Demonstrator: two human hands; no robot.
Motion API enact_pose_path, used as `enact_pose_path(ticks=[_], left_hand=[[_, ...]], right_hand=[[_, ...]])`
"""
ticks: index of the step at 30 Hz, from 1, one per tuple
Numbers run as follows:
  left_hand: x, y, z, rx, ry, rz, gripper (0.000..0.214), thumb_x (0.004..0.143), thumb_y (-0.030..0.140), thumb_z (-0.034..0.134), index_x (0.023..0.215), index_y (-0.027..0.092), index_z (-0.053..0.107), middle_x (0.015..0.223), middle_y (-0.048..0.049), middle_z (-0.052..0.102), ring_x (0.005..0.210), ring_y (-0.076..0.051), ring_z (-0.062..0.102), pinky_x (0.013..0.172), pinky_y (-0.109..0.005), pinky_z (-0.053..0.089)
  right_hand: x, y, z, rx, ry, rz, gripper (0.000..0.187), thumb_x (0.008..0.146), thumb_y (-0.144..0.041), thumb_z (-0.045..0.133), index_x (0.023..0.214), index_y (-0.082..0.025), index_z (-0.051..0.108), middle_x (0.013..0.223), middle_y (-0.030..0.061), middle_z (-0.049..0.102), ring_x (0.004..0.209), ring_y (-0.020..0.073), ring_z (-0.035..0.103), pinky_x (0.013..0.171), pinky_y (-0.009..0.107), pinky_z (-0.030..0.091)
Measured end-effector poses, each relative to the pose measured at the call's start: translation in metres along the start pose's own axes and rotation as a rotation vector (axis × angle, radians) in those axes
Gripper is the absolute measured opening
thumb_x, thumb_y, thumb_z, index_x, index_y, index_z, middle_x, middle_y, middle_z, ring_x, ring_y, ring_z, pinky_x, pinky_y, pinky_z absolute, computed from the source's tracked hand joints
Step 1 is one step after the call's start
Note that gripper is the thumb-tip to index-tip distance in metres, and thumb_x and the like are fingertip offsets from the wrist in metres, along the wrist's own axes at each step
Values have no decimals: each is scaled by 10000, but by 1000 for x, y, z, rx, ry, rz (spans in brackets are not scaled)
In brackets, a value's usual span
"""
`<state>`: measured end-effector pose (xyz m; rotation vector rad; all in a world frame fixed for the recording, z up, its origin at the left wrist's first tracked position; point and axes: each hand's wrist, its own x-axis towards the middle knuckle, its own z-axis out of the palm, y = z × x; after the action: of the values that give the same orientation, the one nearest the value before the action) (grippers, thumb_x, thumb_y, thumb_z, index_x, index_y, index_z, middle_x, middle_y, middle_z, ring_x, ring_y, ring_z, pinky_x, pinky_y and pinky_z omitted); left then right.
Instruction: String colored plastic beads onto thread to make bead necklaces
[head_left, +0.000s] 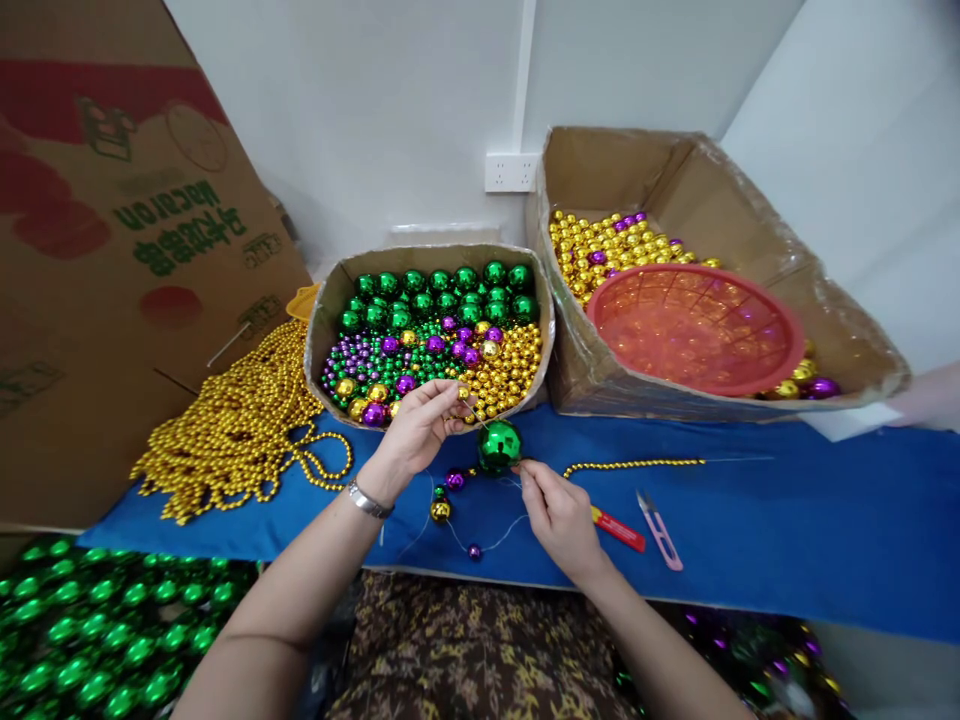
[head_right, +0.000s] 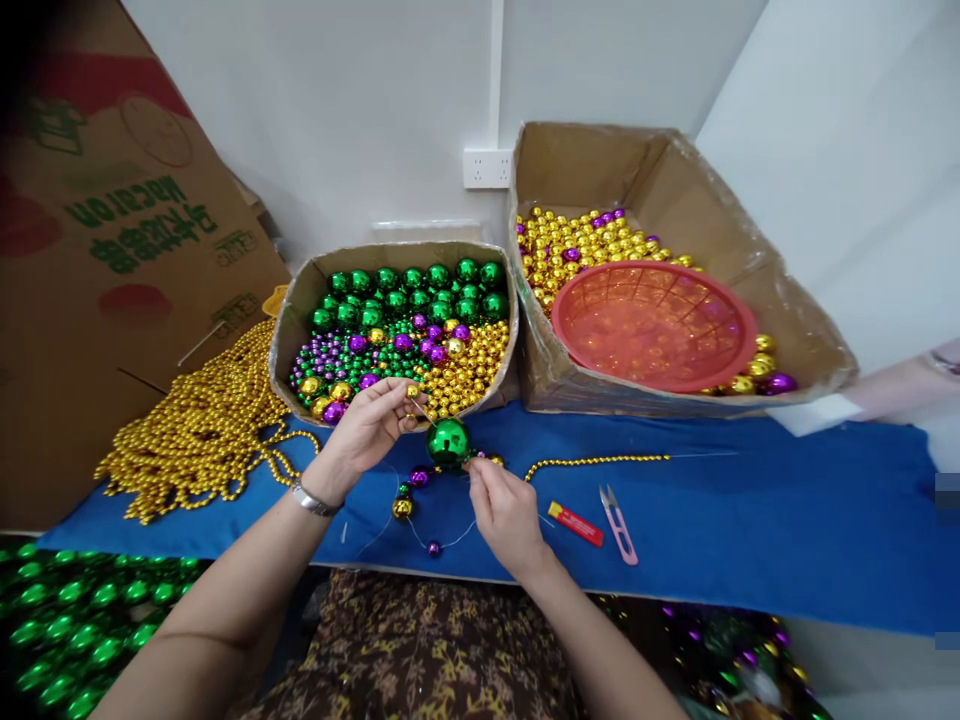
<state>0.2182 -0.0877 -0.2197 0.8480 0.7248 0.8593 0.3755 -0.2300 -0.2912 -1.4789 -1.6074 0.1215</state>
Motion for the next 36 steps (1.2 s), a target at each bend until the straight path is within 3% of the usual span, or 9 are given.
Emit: enact_pose_path(ticks=[9,15,18,21,24,28,31,34,36], left_hand=[[-10,-8,3,70,11,91,277,684,283,795,872,149,641,798,-26,659,681,-111,624,549,-184,484],[-29,-48,1,501,-88,188,204,765,323,725,883,161,684,818,-38,672,730,-127,597,655,-221,487],[-36,-73,-7,649,-145,182,204,817,358,658,866,164,702,830,-57,693,747,-162,616,682,-262,486],[-39,-84,-13,806,-165,271,195,856,346,604,851,180,706,830,-60,699,742,-172,621,679,-271,473],[-42,-71,-9,914,-180,397,184,881,319,569,874,191,701,850,-62,703,761,-172,627,699,-271,469],[-47,-36,11,864,-199,484,179,892,308,561,919,187,689,885,-67,708,786,-171,638,738,-278,484],[-47,-11,18,833,-235,496,199,903,317,545,954,183,685,904,-69,703,783,-167,640,730,-275,489],[-31,14,4,1023,-203,575,219,903,325,538,1002,201,688,952,-76,699,866,-198,629,799,-308,468],[-13,29,-16,1265,-43,663,223,881,327,559,1011,206,693,1006,-102,689,966,-252,595,906,-376,415]], right_hand=[[-4,3,3,-45,9,4,200,972,-221,413,1026,-174,600,871,65,718,754,173,693,708,259,527],[-28,17,12,-63,-125,108,182,978,-247,382,949,-187,552,765,43,688,659,170,672,599,246,503],[-48,33,15,-134,-197,84,205,960,-236,384,824,-204,534,737,40,654,662,176,660,581,249,496],[-55,44,7,-245,-302,50,186,938,-225,418,840,-210,576,767,32,660,621,167,655,521,237,472],[-43,38,-4,-254,-331,58,183,943,-229,433,952,-219,615,845,31,691,685,166,682,566,239,502],[-12,12,-4,-60,-190,25,278,968,-271,428,1193,-193,569,1057,89,688,954,187,676,805,292,547],[2,-3,6,58,-145,-19,263,981,-250,407,1157,-188,592,997,80,706,904,174,687,796,284,557],[5,-4,11,128,-131,-4,249,983,-237,397,1061,-195,630,905,61,721,758,153,696,707,258,568],[4,-2,11,145,-131,50,253,983,-259,403,1075,-204,632,845,39,723,688,141,692,666,243,569]])
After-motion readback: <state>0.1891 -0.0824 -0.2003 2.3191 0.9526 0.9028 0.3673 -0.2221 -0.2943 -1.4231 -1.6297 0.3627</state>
